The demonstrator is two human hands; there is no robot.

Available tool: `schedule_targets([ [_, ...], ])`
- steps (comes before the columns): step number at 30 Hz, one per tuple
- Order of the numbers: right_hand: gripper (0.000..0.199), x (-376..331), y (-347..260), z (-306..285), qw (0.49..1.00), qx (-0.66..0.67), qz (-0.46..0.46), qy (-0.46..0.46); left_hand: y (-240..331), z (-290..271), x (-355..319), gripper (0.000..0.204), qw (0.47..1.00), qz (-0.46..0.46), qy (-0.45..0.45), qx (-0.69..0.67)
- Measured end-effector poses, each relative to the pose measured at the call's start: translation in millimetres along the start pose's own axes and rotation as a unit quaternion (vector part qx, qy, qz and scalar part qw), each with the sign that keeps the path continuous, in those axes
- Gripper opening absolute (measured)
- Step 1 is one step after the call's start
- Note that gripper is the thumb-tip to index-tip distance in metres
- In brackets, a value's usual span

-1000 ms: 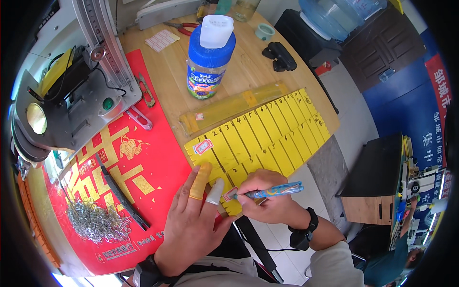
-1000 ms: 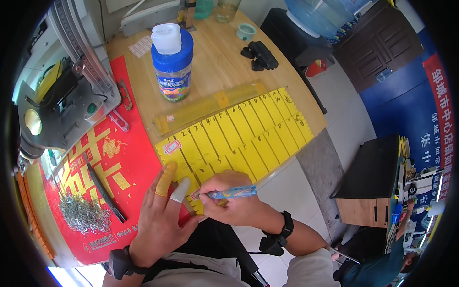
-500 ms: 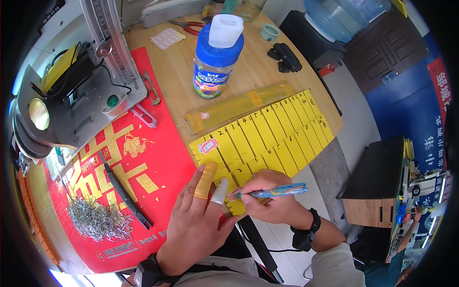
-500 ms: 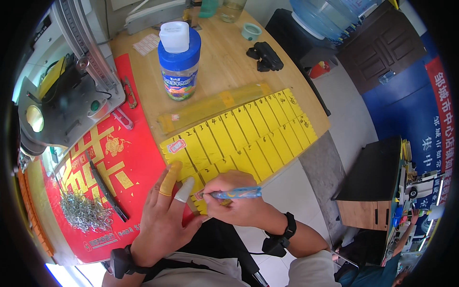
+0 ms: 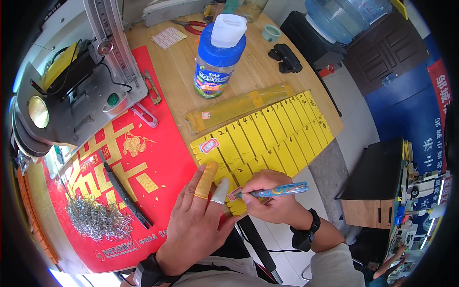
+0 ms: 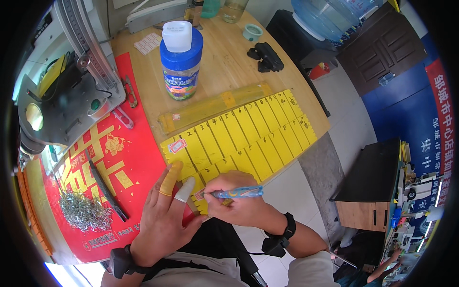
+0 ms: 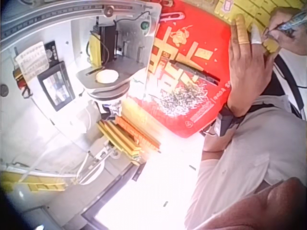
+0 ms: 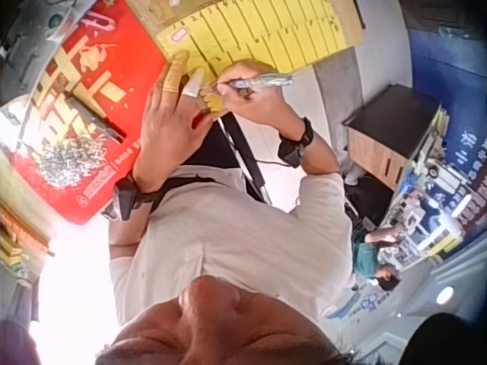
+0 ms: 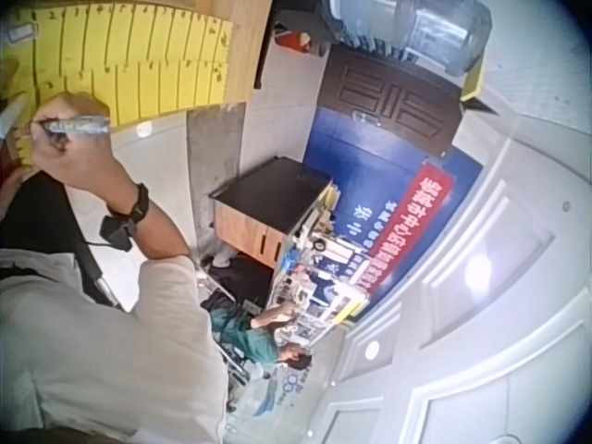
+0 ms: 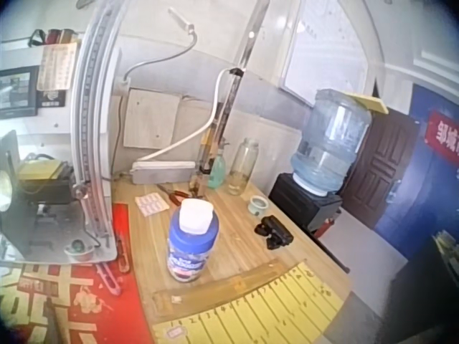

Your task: The recorder is assembling small electronic or mechanical components using a specialized crimping or connector machine at a workstation.

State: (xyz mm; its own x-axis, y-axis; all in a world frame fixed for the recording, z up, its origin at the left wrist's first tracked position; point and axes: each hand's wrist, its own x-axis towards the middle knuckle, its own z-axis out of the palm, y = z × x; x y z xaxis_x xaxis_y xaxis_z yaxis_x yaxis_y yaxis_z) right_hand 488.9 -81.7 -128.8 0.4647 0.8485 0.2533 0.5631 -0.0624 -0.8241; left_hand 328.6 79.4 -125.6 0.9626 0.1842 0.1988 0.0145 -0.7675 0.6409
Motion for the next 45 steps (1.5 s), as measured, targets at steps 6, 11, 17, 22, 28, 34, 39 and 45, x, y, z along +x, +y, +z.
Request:
schedule_targets([
  [6,0.019,0.6,1.4,1.1,1.0,-0.021,-0.014,-0.004,0.0,0.8,-0.3,0.078,1.0,-0.001,0.0,-0.002],
  [11,0.019,0.6,1.1,-0.6,1.0,-0.021,-0.007,-0.007,0.7,1.0,0.1,0.077,1.0,-0.006,-0.003,0.003],
  [17,0.016,0.0,-1.0,-1.5,1.0,-0.008,0.009,0.002,1.0,1.1,0.3,0.077,1.0,-0.011,-0.006,-0.001],
  [22,0.017,-3.1,1.3,-1.9,0.999,0.028,0.03,0.007,0.4,2.9,-0.9,0.077,1.0,-0.01,0.0,0.005],
  [28,0.015,-3.6,3.9,1.3,1.0,0.006,-0.004,0.027,0.2,3.4,-1.0,0.077,1.0,-0.01,0.003,0.006],
  [34,0.015,-3.1,3.0,1.7,1.0,0.001,-0.004,0.027,0.1,3.6,-0.8,0.077,1.0,-0.01,0.002,0.008],
  [39,0.014,-3.1,2.5,1.5,0.999,0.007,-0.004,0.031,0.7,3.1,-0.2,0.077,1.0,-0.012,-0.005,0.003],
  [45,0.015,-8.6,4.4,-2.4,0.998,0.034,0.032,0.036,-0.3,4.9,-0.4,0.076,1.0,-0.003,0.018,0.014],
])
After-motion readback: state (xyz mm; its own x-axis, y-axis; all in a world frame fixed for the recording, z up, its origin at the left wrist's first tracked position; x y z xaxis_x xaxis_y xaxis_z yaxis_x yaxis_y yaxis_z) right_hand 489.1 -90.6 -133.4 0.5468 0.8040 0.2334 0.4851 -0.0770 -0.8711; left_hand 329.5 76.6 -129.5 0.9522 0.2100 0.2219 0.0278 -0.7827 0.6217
